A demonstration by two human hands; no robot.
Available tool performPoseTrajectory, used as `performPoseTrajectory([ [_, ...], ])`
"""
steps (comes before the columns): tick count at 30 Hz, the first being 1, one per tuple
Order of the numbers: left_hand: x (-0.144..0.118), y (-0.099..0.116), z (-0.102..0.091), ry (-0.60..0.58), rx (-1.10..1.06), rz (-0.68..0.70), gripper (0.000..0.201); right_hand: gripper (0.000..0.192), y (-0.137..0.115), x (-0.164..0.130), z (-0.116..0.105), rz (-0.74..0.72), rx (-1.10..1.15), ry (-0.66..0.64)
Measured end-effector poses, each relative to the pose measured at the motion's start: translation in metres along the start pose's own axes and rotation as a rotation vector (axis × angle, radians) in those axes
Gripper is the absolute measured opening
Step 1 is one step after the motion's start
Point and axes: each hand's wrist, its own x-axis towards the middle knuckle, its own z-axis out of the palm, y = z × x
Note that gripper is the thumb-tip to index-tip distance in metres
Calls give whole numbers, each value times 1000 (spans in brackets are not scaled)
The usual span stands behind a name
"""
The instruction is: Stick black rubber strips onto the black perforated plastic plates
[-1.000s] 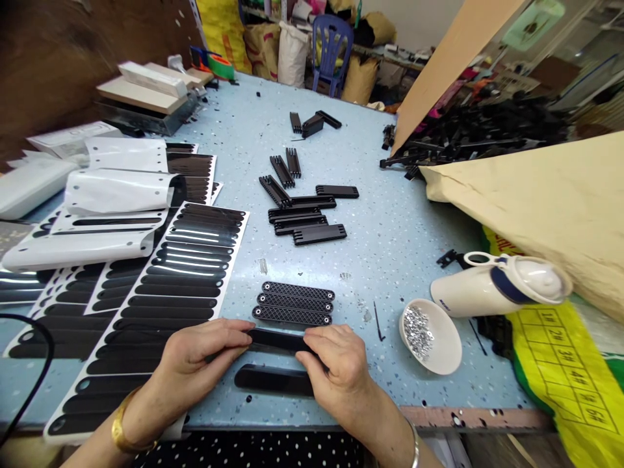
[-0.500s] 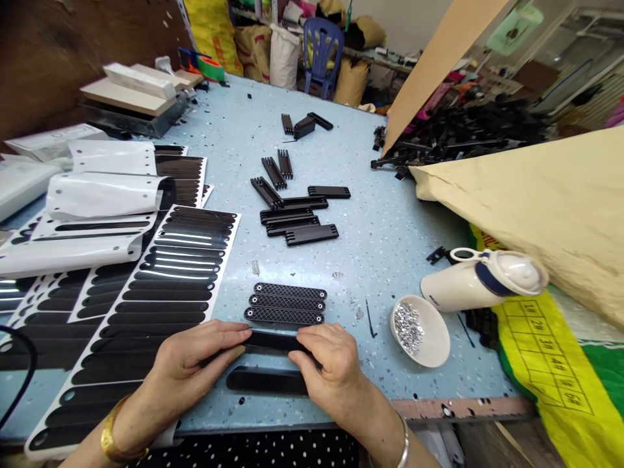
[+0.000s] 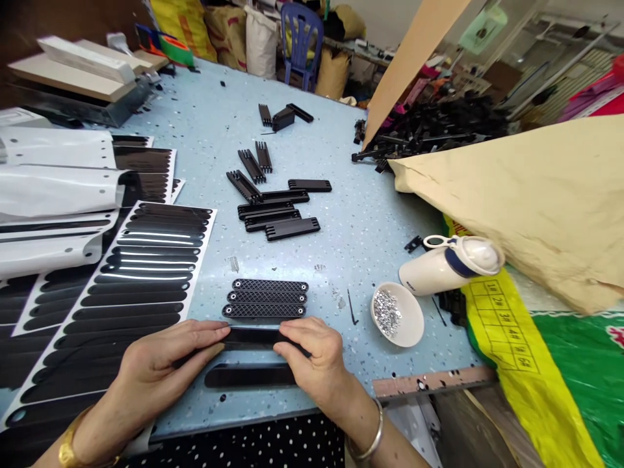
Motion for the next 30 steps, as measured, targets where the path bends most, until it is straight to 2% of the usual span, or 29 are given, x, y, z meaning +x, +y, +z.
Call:
performPoseTrajectory([
  [8, -2, -1, 1, -4, 7, -29, 19, 24, 4, -2, -3, -137, -128, -39],
  [12, -2, -2, 1, -15, 2, -44, 19, 19, 10, 2, -9, -86, -46, -98],
  [17, -1, -2, 1, -9, -5, -51, 18, 23, 14, 3, -13, -33, 13, -139],
  [22, 0, -1, 0, 5, 7, -42, 17, 27, 19, -7, -21, 58, 18, -72],
  [26, 2, -3, 0, 7, 26, -31, 18, 20, 22, -18, -40, 173, 1, 24],
  [28, 2, -2, -1, 26, 37, -20, 25, 11, 13, -21, -48, 209, -49, 144],
  [30, 0, 2, -6, 52, 63, -8, 32, 9, -7, -24, -47, 180, -135, 237],
])
